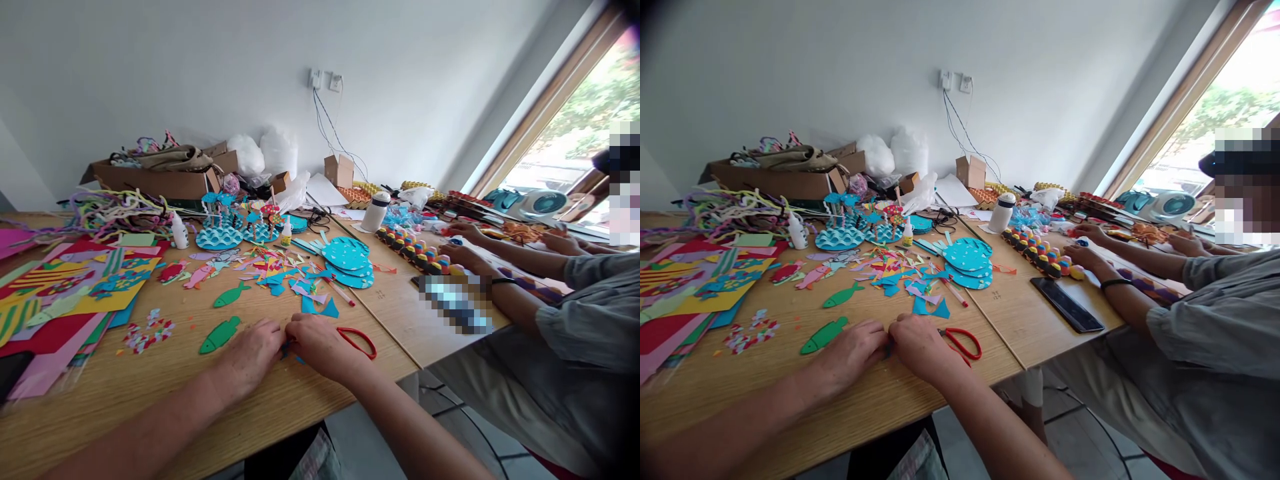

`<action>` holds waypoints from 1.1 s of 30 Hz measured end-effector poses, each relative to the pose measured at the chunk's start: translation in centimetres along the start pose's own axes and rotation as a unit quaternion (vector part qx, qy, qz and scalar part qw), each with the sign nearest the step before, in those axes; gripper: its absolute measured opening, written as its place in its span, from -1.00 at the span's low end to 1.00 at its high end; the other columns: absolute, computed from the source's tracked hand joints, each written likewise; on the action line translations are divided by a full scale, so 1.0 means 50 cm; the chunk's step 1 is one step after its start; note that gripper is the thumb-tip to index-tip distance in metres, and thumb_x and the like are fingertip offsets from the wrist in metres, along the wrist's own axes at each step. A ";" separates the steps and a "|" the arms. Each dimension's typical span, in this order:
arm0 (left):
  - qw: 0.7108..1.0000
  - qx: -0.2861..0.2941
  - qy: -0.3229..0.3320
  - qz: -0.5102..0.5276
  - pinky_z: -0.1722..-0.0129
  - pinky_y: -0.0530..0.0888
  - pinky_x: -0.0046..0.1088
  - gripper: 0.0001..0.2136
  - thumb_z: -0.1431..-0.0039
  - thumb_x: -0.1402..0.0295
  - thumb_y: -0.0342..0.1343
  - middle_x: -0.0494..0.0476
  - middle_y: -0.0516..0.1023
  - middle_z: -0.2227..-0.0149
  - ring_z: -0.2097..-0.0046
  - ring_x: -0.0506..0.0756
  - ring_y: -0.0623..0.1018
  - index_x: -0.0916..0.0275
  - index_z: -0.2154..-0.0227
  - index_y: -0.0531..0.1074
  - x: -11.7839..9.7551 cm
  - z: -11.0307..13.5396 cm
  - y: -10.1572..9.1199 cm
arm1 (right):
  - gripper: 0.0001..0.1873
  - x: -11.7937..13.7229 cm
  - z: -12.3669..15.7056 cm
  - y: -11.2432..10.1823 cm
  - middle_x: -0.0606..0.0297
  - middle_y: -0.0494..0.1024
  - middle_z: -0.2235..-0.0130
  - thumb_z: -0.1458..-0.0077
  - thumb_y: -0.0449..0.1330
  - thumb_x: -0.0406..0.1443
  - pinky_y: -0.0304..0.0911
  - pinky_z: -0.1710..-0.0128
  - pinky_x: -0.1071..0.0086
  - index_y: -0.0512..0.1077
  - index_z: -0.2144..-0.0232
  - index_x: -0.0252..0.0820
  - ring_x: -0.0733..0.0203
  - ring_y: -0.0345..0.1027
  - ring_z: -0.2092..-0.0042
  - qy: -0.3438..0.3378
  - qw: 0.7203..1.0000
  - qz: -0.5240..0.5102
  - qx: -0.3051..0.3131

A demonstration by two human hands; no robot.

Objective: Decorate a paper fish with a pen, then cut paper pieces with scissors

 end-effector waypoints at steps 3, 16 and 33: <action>1.000 -0.004 -0.003 -0.003 0.29 0.34 -0.41 -0.78 -0.14 0.55 -0.13 0.10 0.46 0.36 0.27 0.11 0.43 0.23 0.46 0.40 0.008 0.007 -0.009 | -0.82 0.003 0.001 0.005 0.24 0.52 0.34 -0.04 0.08 -0.41 0.12 0.41 0.46 0.49 0.39 -0.21 0.23 0.39 0.33 0.003 1.000 -0.019 -0.007; 0.994 -0.082 0.019 -0.067 0.15 0.38 -0.33 -0.75 -0.13 0.61 -0.13 0.11 0.47 0.28 0.17 0.13 0.44 0.22 0.31 0.41 0.021 0.111 -0.071 | -0.81 0.057 0.065 0.010 0.13 0.38 0.03 -0.13 0.06 -0.27 0.07 0.03 0.14 0.41 0.23 -0.20 0.01 0.12 -0.07 0.037 0.994 -0.035 -0.097; 0.980 -0.191 0.049 -0.013 0.28 0.45 -0.48 -0.74 -0.15 0.53 -0.17 0.07 0.54 0.36 0.29 0.06 0.52 0.19 0.34 0.43 -0.002 0.152 -0.133 | -0.79 0.071 0.077 0.032 0.19 0.50 0.09 -0.17 0.02 -0.36 -0.06 -0.08 0.13 0.37 0.15 -0.19 0.06 0.14 -0.12 0.061 0.987 -0.084 -0.124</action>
Point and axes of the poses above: each hand's wrist, its own z-axis away from the middle knuckle, its own y-axis out of the palm, x = y × z, the point moved 8 cm from there along -z, towards the middle knuckle
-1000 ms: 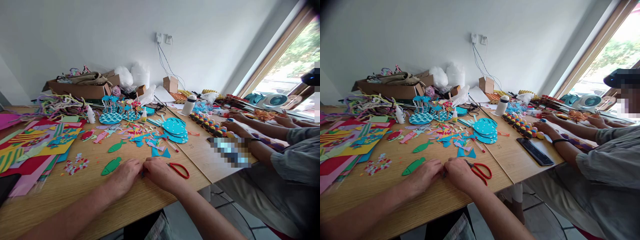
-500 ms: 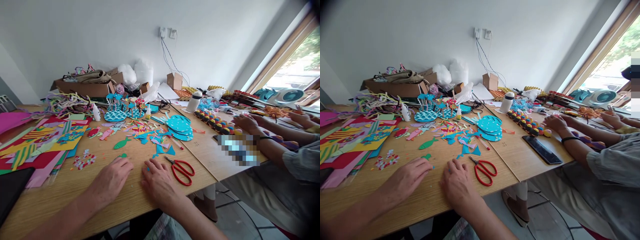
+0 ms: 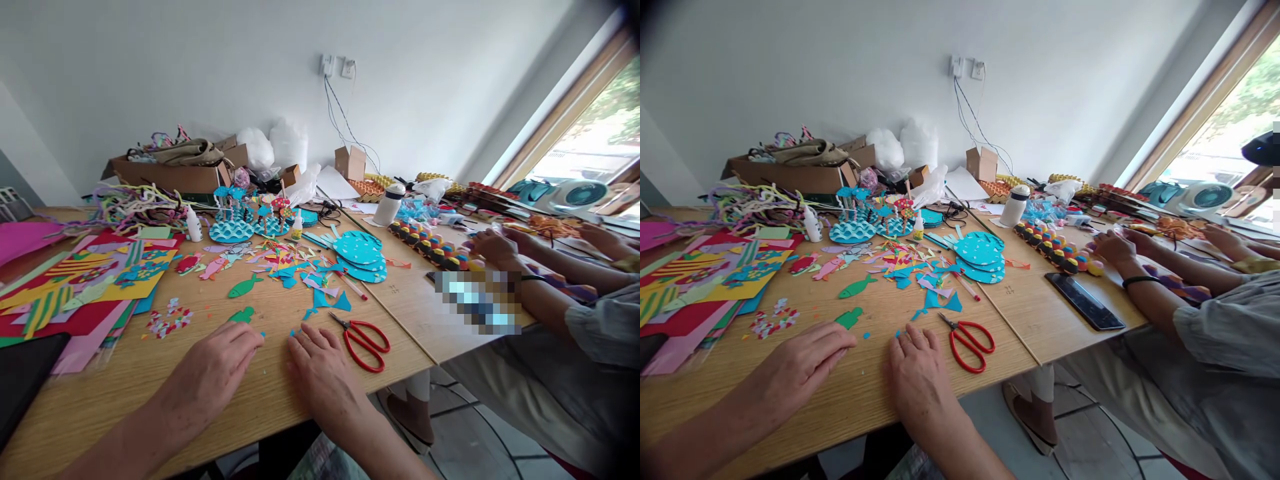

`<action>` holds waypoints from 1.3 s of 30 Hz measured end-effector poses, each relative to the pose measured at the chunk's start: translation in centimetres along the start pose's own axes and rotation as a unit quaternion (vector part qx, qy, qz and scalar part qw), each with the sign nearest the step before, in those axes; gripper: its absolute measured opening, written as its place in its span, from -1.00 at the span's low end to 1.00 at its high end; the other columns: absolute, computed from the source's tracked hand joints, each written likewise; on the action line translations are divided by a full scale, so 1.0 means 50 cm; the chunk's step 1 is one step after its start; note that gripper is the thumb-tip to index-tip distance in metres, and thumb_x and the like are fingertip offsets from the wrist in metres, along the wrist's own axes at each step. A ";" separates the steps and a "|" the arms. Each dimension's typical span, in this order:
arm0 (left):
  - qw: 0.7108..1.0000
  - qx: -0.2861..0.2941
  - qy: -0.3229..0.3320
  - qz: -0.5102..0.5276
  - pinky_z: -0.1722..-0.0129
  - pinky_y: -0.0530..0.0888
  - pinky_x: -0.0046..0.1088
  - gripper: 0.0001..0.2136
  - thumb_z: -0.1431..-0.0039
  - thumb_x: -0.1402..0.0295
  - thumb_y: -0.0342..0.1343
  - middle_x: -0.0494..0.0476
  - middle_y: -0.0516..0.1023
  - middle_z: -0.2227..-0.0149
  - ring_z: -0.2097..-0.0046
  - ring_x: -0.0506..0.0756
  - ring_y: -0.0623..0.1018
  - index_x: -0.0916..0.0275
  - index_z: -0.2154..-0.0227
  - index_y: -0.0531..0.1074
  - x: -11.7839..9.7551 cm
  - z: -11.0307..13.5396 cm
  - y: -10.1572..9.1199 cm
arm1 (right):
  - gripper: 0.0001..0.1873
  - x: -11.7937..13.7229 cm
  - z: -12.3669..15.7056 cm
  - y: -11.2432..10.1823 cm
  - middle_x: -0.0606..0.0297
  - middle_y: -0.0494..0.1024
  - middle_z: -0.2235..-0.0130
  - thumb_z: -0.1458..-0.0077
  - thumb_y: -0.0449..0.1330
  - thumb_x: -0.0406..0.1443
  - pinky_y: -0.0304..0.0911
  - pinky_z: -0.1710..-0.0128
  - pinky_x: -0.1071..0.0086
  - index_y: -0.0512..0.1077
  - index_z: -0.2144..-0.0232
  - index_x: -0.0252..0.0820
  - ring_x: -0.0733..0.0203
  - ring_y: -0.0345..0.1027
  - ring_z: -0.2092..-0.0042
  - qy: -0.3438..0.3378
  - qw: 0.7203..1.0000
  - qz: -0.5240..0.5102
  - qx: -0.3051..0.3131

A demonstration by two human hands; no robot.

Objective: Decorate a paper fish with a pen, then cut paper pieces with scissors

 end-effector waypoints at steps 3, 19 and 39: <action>1.000 -0.007 -0.004 -0.002 0.31 0.46 -0.48 -0.75 -0.15 0.52 -0.17 0.08 0.53 0.37 0.31 0.06 0.53 0.20 0.35 0.43 -0.001 -0.004 -0.009 | -0.74 0.029 0.000 0.007 0.18 0.47 0.06 -0.18 -0.02 -0.39 -0.10 -0.09 0.01 0.33 0.09 -0.18 -0.01 0.07 -0.16 -0.045 0.999 0.013 0.009; 0.998 0.018 -0.049 0.037 0.30 0.45 -0.49 -0.78 -0.13 0.50 -0.12 0.06 0.54 0.36 0.30 0.05 0.53 0.17 0.35 0.43 0.027 0.008 -0.002 | -0.73 0.048 0.026 -0.009 0.24 0.35 -0.06 -0.13 0.07 -0.22 -0.13 -0.14 0.07 0.35 0.11 -0.11 0.03 -0.04 -0.19 -0.051 0.998 -0.039 0.019; 0.963 0.084 -0.129 0.219 0.36 0.39 -0.53 -0.81 -0.11 0.48 -0.09 0.00 0.49 0.44 0.38 0.02 0.48 0.16 0.43 0.42 0.003 0.011 0.065 | -0.87 0.001 0.109 -0.052 0.28 0.48 0.39 -0.08 0.11 -0.37 0.24 0.36 0.44 0.46 0.42 -0.15 0.28 0.34 0.35 -0.082 0.936 -0.259 -0.223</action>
Point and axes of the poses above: each hand's wrist, its own z-axis away from the middle knuckle, its own y-axis out of the palm, x = y × z, the point moved 8 cm from there along -z, towards the middle knuckle
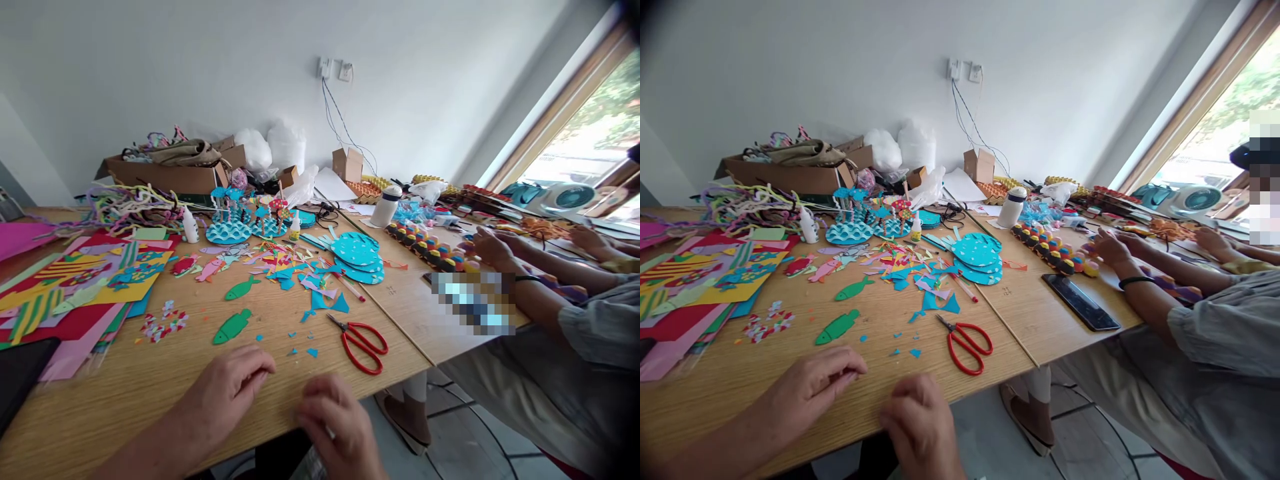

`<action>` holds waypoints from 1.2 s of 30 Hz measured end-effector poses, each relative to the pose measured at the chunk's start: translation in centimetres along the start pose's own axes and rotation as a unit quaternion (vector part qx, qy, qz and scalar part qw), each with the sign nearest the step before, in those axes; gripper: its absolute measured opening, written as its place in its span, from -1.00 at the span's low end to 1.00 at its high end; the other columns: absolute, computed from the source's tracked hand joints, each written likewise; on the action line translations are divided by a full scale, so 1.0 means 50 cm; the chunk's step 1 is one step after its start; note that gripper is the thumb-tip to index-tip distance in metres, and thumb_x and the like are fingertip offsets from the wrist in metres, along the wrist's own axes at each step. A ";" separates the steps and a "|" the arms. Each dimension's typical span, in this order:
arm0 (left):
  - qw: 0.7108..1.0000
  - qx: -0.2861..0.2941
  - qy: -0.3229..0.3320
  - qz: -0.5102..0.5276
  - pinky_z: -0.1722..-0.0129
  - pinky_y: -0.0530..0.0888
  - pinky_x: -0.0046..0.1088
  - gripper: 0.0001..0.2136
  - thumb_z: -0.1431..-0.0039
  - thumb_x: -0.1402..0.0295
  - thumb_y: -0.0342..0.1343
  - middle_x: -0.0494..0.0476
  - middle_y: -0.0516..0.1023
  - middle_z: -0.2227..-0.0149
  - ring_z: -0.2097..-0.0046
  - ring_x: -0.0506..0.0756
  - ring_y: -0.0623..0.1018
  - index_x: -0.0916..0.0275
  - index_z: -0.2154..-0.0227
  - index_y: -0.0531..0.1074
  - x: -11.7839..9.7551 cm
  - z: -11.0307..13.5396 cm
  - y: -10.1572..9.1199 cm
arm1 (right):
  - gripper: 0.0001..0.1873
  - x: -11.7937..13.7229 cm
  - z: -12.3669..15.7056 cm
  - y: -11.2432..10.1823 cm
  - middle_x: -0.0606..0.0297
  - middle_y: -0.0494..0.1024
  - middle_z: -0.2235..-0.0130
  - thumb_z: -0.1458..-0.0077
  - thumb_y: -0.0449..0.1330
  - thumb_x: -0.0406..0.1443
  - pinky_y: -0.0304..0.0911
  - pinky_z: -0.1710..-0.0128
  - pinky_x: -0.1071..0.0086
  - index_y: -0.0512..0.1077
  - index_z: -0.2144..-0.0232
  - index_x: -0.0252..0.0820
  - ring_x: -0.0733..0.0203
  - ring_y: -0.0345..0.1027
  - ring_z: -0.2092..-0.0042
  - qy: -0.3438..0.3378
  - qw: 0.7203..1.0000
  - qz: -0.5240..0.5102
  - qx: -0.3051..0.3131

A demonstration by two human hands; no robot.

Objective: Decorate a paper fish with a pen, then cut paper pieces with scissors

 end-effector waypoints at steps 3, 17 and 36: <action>0.988 0.005 -0.075 0.132 0.45 0.37 -0.55 -0.85 -0.10 0.39 -0.05 0.00 0.47 0.47 0.42 0.02 0.45 0.18 0.38 0.43 0.004 -0.021 0.018 | -0.82 -0.051 -0.042 -0.019 0.33 0.40 0.54 -0.03 0.15 -0.26 0.22 0.46 0.45 0.43 0.56 -0.19 0.29 0.27 0.45 0.179 0.971 -0.148 -0.058; 0.935 -0.062 -0.140 0.319 0.55 0.25 -0.53 -0.83 0.07 0.27 0.08 -0.09 0.23 0.64 0.55 -0.02 0.26 0.22 0.63 0.30 0.006 -0.047 0.051 | -0.75 -0.102 -0.066 -0.050 0.40 0.29 0.62 0.02 0.10 -0.16 0.11 0.55 0.48 0.31 0.59 -0.21 0.34 0.16 0.55 0.258 0.942 -0.189 -0.099; 0.877 -0.138 -0.206 0.412 0.48 0.33 -0.52 -0.84 0.10 0.25 0.14 -0.05 0.38 0.58 0.49 -0.01 0.35 0.23 0.56 0.38 0.022 -0.041 0.031 | -0.82 -0.123 -0.068 -0.137 0.23 0.44 0.37 0.10 0.03 -0.49 0.16 0.38 0.42 0.37 0.41 -0.23 0.22 0.31 0.36 0.228 0.929 0.222 0.187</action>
Point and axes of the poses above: each hand's wrist, its own z-axis away from the middle knuckle, its own y-axis out of the palm, x = y × z, the point moved 8 cm from there along -z, towards the middle knuckle
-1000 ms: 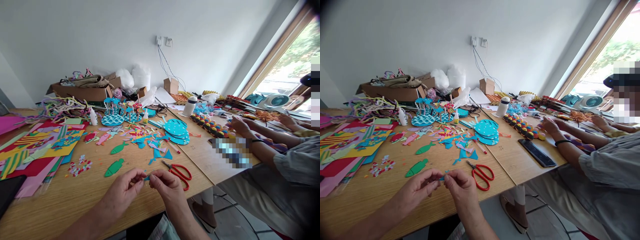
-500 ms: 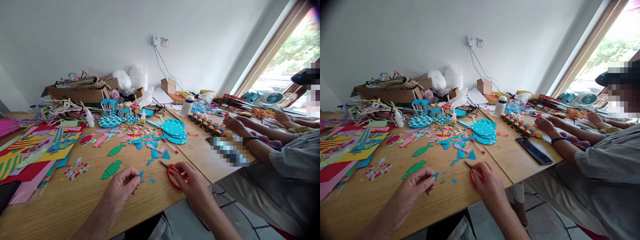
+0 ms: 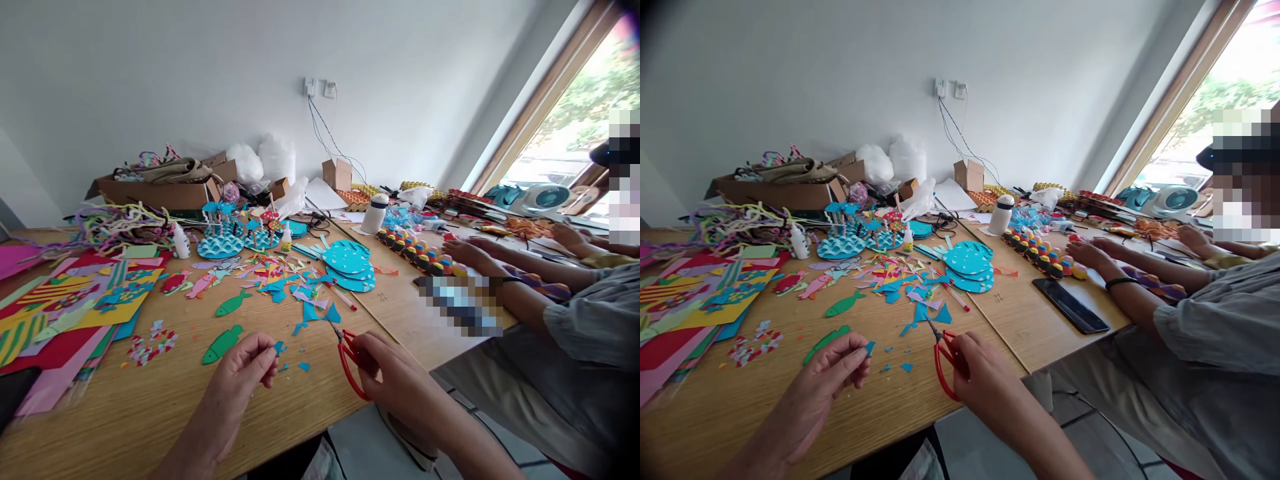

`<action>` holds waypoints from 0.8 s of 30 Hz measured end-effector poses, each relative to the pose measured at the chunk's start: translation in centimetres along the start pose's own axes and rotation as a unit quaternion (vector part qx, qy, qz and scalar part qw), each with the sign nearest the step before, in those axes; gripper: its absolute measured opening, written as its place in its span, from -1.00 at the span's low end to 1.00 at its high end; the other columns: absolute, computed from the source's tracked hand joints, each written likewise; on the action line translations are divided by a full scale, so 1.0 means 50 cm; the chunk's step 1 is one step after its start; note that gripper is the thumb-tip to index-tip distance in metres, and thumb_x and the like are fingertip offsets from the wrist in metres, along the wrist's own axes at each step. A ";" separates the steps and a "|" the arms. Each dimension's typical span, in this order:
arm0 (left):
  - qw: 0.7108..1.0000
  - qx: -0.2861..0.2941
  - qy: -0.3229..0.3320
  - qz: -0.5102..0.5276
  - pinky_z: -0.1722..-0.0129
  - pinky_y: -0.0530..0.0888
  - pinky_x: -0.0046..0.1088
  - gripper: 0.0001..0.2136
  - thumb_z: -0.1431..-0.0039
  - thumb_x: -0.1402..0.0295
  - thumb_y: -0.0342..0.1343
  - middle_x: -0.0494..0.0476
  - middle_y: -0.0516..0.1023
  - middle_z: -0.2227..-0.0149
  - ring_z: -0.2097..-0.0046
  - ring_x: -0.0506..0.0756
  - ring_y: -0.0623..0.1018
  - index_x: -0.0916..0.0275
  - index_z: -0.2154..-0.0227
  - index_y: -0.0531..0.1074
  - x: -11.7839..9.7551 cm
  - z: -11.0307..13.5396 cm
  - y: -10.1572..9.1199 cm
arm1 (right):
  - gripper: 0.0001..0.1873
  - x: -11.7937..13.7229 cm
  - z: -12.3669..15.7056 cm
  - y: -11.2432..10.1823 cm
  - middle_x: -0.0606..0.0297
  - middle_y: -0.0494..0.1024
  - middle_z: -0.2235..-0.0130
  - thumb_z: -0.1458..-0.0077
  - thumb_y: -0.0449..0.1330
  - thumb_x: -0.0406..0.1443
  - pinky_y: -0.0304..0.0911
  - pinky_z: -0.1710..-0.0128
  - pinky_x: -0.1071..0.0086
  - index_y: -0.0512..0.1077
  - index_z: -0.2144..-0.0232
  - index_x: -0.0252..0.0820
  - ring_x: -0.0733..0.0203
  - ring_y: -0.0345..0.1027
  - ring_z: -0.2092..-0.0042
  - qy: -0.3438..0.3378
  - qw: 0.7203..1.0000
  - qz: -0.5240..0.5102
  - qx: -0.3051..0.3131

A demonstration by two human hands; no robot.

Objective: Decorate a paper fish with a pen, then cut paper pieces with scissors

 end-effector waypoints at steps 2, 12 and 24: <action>1.000 0.002 0.006 0.015 0.47 0.34 -0.53 -0.86 0.09 0.27 0.15 -0.05 0.38 0.58 0.49 -0.02 0.35 0.23 0.55 0.38 0.000 -0.002 0.008 | -0.92 0.009 0.020 0.002 0.33 0.38 0.48 0.08 0.04 -0.42 0.14 0.45 0.46 0.31 0.46 -0.21 0.28 0.24 0.44 0.000 0.989 -0.147 -0.022; 0.994 0.043 0.013 0.103 0.37 0.41 -0.50 -0.89 0.03 0.30 0.18 0.00 0.48 0.48 0.37 0.02 0.45 0.22 0.51 0.42 -0.009 -0.003 0.042 | -0.78 0.092 0.047 0.066 0.39 0.25 0.49 -0.01 0.03 -0.14 0.03 0.46 0.48 0.21 0.49 -0.17 0.30 0.09 0.44 -0.054 0.957 -0.286 -0.007; 0.989 0.051 0.006 0.139 0.30 0.44 -0.44 -0.90 0.07 0.33 0.22 0.02 0.51 0.46 0.36 0.04 0.46 0.23 0.54 0.44 -0.014 -0.002 0.057 | -0.77 0.109 0.015 0.076 0.43 0.15 0.59 0.01 0.02 -0.22 -0.09 0.55 0.47 0.10 0.60 -0.15 0.34 -0.02 0.53 -0.030 0.963 -0.265 -0.030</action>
Point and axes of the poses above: each hand's wrist, its own z-axis away from the middle knuckle, its own y-axis out of the palm, x = y × z, the point moved 8 cm from there along -z, towards the middle knuckle
